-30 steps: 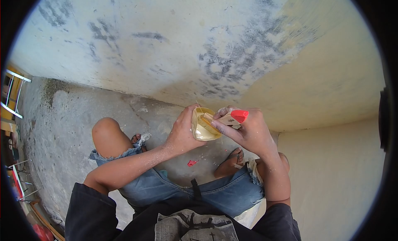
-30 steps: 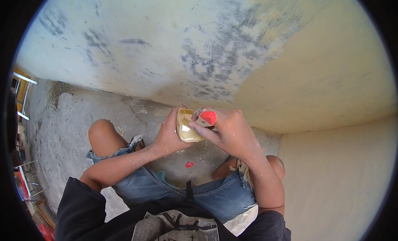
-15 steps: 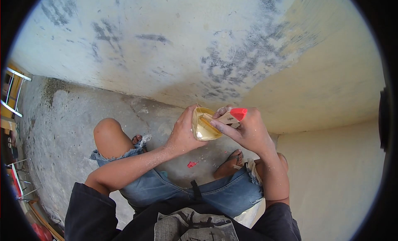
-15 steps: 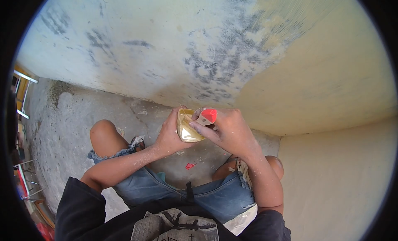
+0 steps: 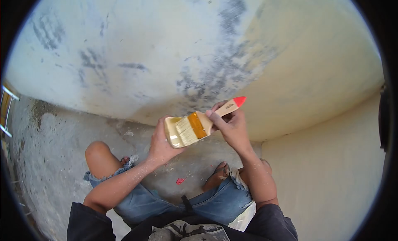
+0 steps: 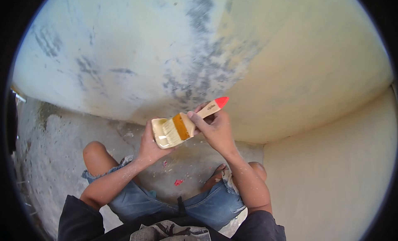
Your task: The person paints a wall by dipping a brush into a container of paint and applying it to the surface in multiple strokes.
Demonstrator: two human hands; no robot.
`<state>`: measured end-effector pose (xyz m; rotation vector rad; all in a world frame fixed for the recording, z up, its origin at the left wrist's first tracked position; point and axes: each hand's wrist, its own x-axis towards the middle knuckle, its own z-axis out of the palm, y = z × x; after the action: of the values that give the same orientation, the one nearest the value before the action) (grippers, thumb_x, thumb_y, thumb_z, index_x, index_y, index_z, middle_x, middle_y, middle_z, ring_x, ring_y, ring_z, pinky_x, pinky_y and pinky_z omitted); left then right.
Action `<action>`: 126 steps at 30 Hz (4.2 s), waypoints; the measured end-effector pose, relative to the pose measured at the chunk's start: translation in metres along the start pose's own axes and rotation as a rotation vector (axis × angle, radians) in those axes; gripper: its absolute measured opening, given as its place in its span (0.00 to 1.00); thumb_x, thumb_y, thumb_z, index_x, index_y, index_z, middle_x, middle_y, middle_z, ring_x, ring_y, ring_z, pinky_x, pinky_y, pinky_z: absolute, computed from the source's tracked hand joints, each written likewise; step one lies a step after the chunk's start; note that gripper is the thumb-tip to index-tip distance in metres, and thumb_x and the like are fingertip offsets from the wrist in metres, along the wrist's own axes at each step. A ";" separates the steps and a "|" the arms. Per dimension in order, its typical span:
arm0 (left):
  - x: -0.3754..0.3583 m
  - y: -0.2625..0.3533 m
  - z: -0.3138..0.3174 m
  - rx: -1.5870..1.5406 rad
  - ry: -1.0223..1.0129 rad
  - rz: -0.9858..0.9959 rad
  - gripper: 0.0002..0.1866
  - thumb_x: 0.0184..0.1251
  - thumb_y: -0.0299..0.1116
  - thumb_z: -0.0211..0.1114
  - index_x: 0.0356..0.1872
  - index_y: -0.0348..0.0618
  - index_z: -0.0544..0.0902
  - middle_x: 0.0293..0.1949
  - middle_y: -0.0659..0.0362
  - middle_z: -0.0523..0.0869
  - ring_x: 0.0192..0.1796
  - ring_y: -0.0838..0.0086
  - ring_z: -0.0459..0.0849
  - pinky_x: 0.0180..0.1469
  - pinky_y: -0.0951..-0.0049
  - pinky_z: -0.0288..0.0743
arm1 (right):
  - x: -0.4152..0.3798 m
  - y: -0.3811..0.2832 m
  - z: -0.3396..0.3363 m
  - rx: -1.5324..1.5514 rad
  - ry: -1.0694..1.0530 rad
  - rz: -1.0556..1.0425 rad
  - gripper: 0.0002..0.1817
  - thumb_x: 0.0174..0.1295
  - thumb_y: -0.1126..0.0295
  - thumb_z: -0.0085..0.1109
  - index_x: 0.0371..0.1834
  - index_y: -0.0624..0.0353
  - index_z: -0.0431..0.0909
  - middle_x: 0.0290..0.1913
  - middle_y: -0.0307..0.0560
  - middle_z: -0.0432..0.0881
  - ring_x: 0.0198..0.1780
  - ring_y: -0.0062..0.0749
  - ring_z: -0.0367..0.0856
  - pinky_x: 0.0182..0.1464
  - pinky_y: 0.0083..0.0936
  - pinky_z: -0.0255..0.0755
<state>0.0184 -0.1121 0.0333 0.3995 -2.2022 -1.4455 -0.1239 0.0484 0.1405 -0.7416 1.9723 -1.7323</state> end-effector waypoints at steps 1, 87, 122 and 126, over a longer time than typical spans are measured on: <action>0.002 0.000 -0.002 0.004 0.013 -0.010 0.46 0.41 0.31 0.86 0.64 0.41 0.68 0.55 0.47 0.83 0.60 0.52 0.84 0.60 0.57 0.79 | 0.002 0.003 0.000 0.069 0.018 0.033 0.14 0.70 0.66 0.70 0.43 0.67 0.78 0.33 0.45 0.85 0.31 0.24 0.86 0.32 0.21 0.82; -0.003 -0.009 -0.015 -0.021 0.067 0.052 0.46 0.39 0.37 0.90 0.58 0.40 0.68 0.53 0.47 0.83 0.57 0.54 0.85 0.59 0.55 0.80 | -0.014 0.034 0.009 0.403 0.121 0.089 0.12 0.71 0.67 0.67 0.49 0.65 0.81 0.42 0.47 0.86 0.38 0.29 0.89 0.36 0.25 0.88; 0.000 0.003 -0.017 -0.046 0.062 0.008 0.45 0.40 0.38 0.89 0.58 0.41 0.69 0.53 0.47 0.84 0.57 0.53 0.86 0.58 0.56 0.81 | -0.019 0.047 0.006 0.537 0.127 0.241 0.16 0.73 0.64 0.65 0.55 0.64 0.80 0.44 0.49 0.86 0.40 0.30 0.89 0.40 0.24 0.88; 0.000 -0.005 -0.015 -0.054 0.069 0.049 0.44 0.40 0.38 0.89 0.58 0.41 0.69 0.53 0.47 0.84 0.57 0.53 0.86 0.58 0.55 0.81 | -0.021 0.047 0.006 0.516 0.141 0.202 0.16 0.73 0.64 0.65 0.54 0.65 0.80 0.45 0.49 0.87 0.40 0.29 0.89 0.39 0.24 0.87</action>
<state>0.0270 -0.1260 0.0337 0.3696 -2.0989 -1.4408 -0.1099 0.0611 0.0928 -0.2400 1.5072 -2.0792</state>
